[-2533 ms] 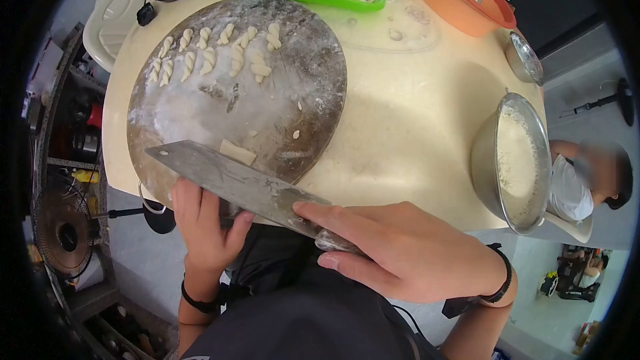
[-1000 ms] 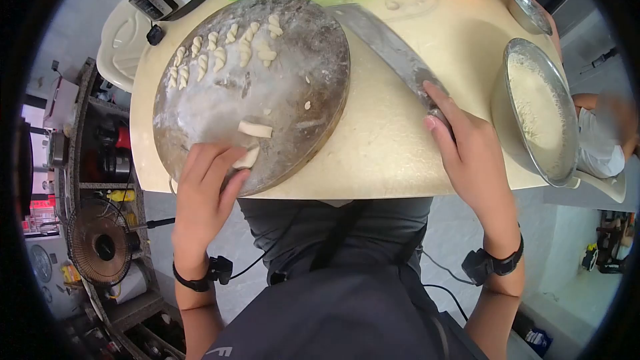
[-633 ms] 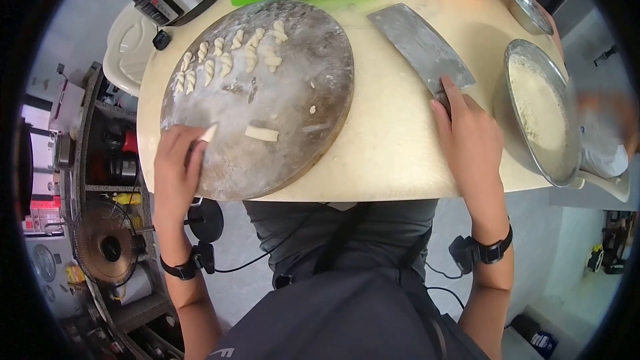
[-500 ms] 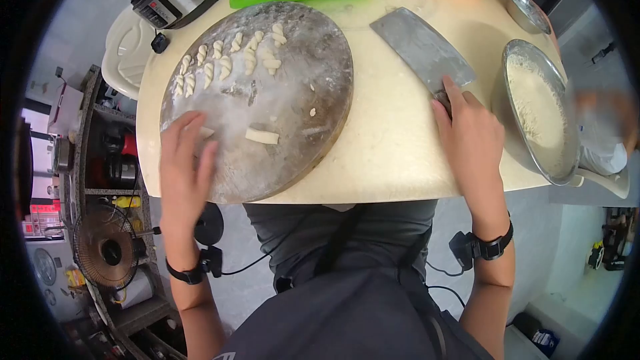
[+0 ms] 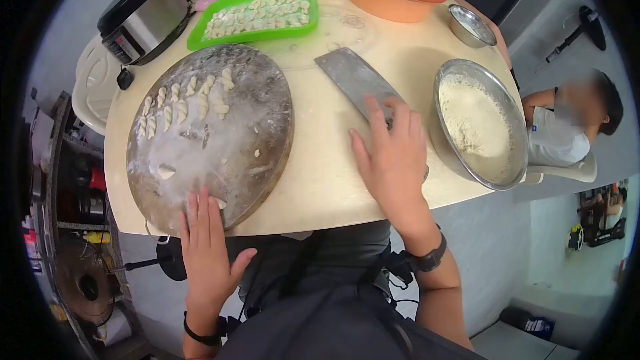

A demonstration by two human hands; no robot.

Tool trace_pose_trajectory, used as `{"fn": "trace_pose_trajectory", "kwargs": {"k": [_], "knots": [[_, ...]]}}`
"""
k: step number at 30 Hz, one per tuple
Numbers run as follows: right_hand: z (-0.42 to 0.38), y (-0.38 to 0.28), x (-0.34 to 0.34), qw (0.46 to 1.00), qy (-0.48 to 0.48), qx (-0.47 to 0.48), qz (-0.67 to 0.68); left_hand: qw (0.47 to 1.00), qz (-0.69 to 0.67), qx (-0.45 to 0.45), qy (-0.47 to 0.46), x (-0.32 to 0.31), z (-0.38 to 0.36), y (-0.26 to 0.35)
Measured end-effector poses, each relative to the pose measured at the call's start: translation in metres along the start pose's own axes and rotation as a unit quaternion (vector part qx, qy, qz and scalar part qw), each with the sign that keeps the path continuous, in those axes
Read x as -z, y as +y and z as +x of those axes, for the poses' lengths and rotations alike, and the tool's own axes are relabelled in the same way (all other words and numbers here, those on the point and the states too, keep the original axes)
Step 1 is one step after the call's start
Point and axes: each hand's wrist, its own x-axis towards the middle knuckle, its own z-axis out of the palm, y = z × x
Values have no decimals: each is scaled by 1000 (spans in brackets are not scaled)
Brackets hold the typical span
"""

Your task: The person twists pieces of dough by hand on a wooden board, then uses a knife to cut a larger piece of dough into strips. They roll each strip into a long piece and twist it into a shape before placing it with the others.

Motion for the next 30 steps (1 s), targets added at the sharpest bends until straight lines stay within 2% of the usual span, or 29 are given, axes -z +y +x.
{"fn": "trace_pose_trajectory", "kwargs": {"k": [9,12,14,16,19,22,25,30], "knots": [[7,-38,4,990,19,89,107,999,18,0,33,0,84,-1],[8,-56,3,981,15,102,165,999,-7,15,38,0,65,7],[8,-80,-1,962,-30,142,231,997,-27,34,66,-6,47,14],[5,-103,-10,955,-56,220,193,993,-40,46,96,-8,31,20],[6,-126,-28,935,-62,309,163,993,-51,54,94,-3,19,22],[10,-145,-49,932,-52,321,160,992,-33,40,111,-3,16,16],[13,-157,-58,929,-84,327,150,989,-58,33,134,-4,17,4],[28,-141,-64,907,-45,377,182,976,-93,22,197,-4,30,-12]]}}
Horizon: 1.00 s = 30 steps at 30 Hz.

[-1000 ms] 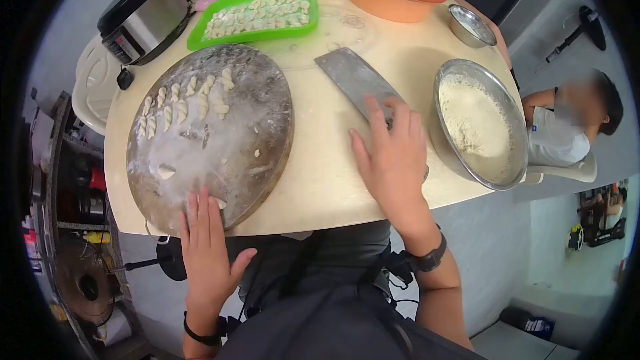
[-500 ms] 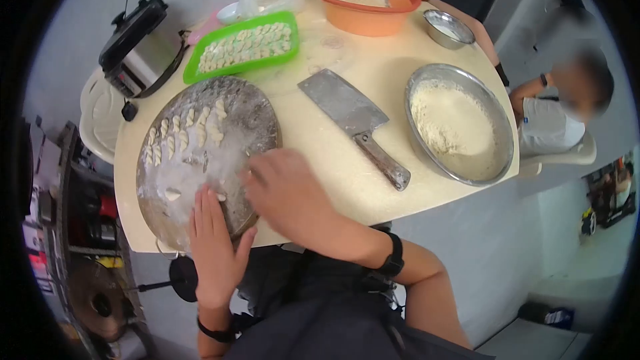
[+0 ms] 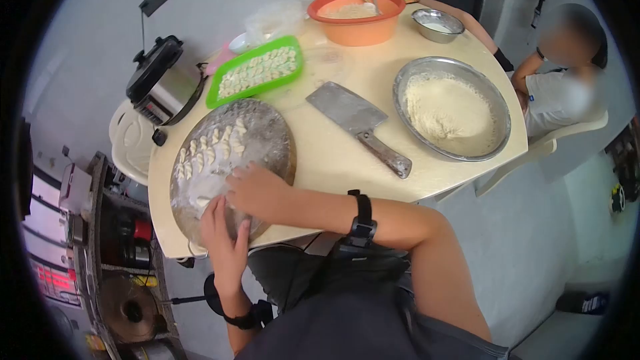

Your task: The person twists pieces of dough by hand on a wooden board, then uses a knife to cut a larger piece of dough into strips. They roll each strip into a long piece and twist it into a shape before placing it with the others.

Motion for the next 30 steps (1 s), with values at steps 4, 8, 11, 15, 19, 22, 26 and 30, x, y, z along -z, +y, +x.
{"fn": "trace_pose_trajectory", "kwargs": {"k": [4,8,11,15,19,22,26,30], "knots": [[2,12,6,999,-18,-7,34,999,-19,5,47,-11,-2,-1],[0,-14,-6,995,-46,-30,84,974,-146,32,171,-27,-11,-18],[-11,-32,-19,997,-9,-49,62,958,-180,33,220,-27,-13,-17],[-34,-54,12,998,-28,-53,9,947,-203,37,247,-33,-13,-25],[-51,-76,24,997,-29,-67,-38,947,-201,30,251,-36,-13,-28],[-32,-66,2,997,-12,-77,25,948,-194,37,247,-35,-13,-31],[1,-39,-21,993,-54,-69,74,935,-240,58,254,-30,-13,-32],[-35,-52,0,996,-32,-43,70,912,-295,71,276,-33,-18,-44]]}}
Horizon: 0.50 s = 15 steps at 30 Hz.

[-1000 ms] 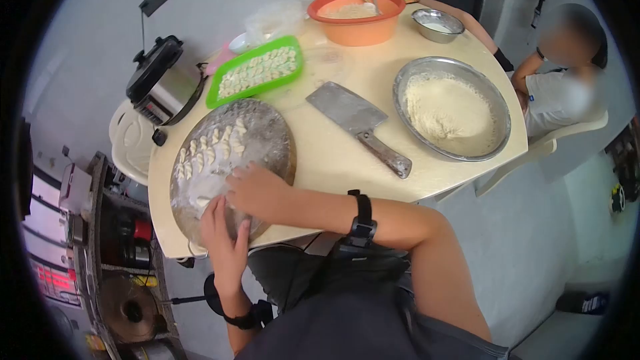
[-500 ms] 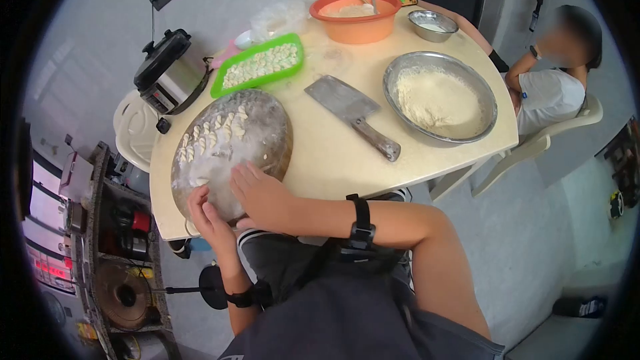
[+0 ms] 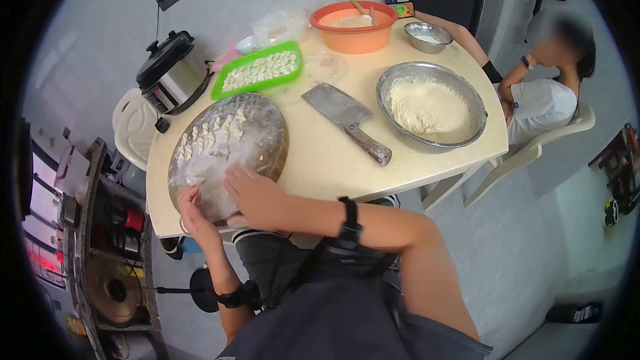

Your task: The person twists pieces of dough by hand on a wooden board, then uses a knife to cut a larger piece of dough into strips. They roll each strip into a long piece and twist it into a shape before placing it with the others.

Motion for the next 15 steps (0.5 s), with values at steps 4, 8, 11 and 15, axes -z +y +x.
{"fn": "trace_pose_trajectory", "kwargs": {"k": [4,8,11,15], "knots": [[-32,-27,21,1000,10,-9,-7,1000,-23,17,9,1,-3,-4],[13,-7,-6,999,4,-35,25,999,-25,16,-12,-1,1,-5],[45,12,-26,998,-32,-41,25,999,-37,26,-9,6,-2,-14],[15,7,-11,999,-20,-13,48,998,-47,31,-5,5,-3,-13]]}}
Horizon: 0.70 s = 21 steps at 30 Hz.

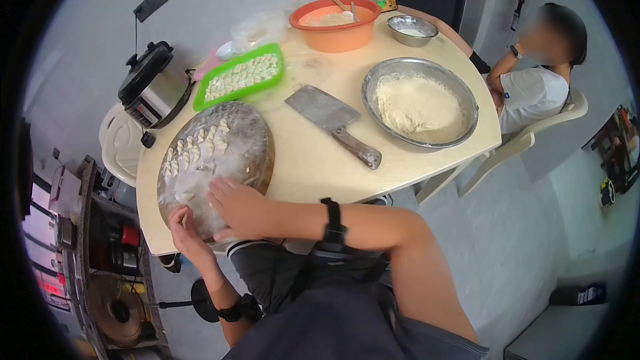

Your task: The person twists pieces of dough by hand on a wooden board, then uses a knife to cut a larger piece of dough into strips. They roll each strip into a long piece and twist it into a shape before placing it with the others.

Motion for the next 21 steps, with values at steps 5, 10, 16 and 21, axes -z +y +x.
{"fn": "trace_pose_trajectory", "kwargs": {"k": [5,10,16,21], "knots": [[-26,-18,13,999,-2,16,-28,1000,16,5,-19,-2,0,7],[33,17,-3,999,-38,4,-4,1000,3,19,-19,2,1,8],[1,12,18,999,-28,29,11,999,-2,41,2,-1,-2,17],[0,2,10,1000,-17,15,15,997,55,28,-47,-3,3,31]]}}
